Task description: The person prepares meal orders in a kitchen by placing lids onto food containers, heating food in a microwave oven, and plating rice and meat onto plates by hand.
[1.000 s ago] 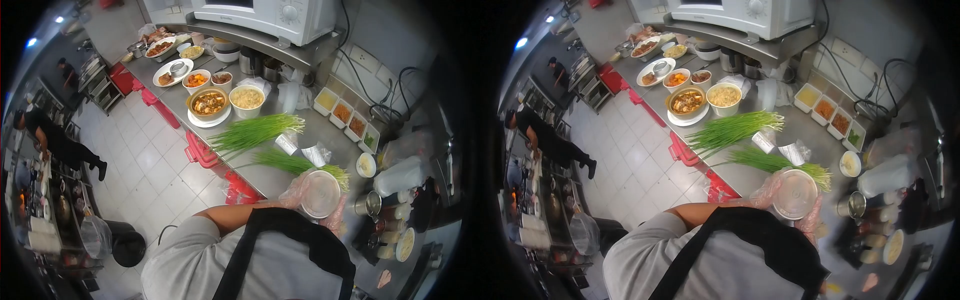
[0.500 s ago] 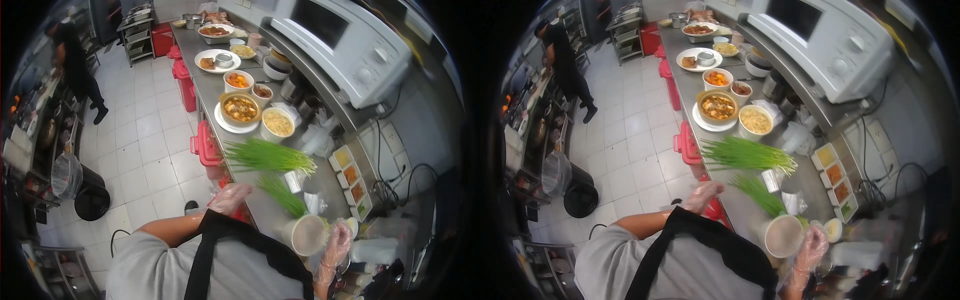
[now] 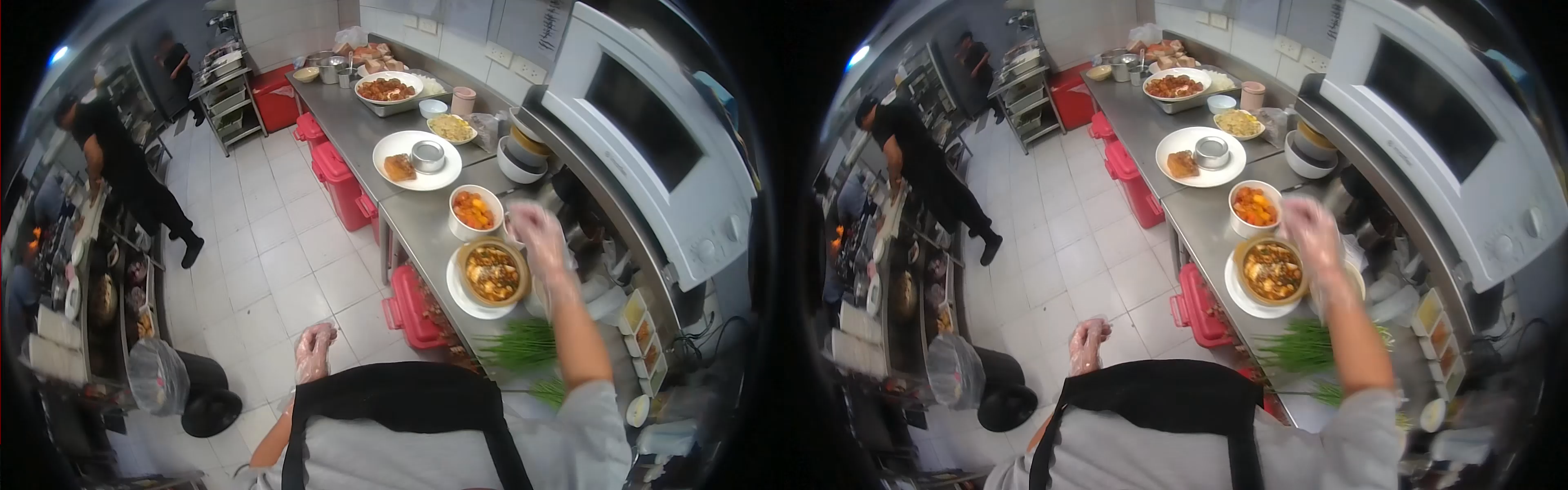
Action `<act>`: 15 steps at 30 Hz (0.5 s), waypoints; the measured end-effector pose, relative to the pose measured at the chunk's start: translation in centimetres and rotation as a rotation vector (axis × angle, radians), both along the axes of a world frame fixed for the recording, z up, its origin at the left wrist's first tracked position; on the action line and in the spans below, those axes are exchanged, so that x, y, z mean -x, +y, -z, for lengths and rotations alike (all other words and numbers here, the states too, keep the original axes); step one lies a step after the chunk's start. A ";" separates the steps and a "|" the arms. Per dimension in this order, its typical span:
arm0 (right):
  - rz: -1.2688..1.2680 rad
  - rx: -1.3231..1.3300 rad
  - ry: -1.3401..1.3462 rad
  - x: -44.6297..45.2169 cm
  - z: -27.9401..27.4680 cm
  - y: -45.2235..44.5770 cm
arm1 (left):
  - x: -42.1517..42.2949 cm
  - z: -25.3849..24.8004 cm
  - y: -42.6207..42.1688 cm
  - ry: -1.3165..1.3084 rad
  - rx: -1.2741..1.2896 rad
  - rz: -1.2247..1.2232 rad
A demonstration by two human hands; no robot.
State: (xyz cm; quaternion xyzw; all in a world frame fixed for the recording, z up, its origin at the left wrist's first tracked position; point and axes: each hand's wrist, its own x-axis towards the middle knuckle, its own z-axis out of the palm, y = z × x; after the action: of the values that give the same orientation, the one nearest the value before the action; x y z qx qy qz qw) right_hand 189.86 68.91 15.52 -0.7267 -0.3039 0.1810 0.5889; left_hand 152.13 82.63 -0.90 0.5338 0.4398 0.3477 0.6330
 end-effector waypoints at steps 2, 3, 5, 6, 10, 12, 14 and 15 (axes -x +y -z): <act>-0.023 -0.160 0.176 -7.3 4.0 7.3 | 0.2 0.1 2.5 0.044 -0.006 -0.046; -0.043 -0.269 0.324 -11.0 6.1 10.7 | 0.3 0.0 3.5 0.087 -0.020 -0.031; -0.075 -0.265 0.298 -17.1 8.7 16.1 | 0.5 -0.3 5.5 0.176 -0.050 -0.005; -0.017 -0.145 0.197 -20.7 11.0 18.8 | 0.6 -0.1 6.4 0.219 -0.078 -0.022; 0.294 -0.038 0.330 -27.9 16.5 26.3 | 2.2 2.3 10.8 0.442 -0.385 0.008; 0.310 -0.114 0.559 -32.4 19.8 29.5 | 2.0 1.8 13.1 0.415 -0.133 -0.131; 0.181 -0.218 0.447 -35.4 22.6 31.8 | 2.2 2.5 14.9 0.449 -0.007 -0.180; 0.143 -0.305 0.572 -36.7 23.8 32.9 | 2.2 2.7 15.5 0.495 0.049 -0.194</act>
State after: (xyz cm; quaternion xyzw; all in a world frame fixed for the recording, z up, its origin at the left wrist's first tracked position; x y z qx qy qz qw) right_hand 226.56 101.83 -8.32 -0.5694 -0.0979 0.2881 0.7637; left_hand 149.96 98.16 -3.63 0.5427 0.6385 0.2548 0.4825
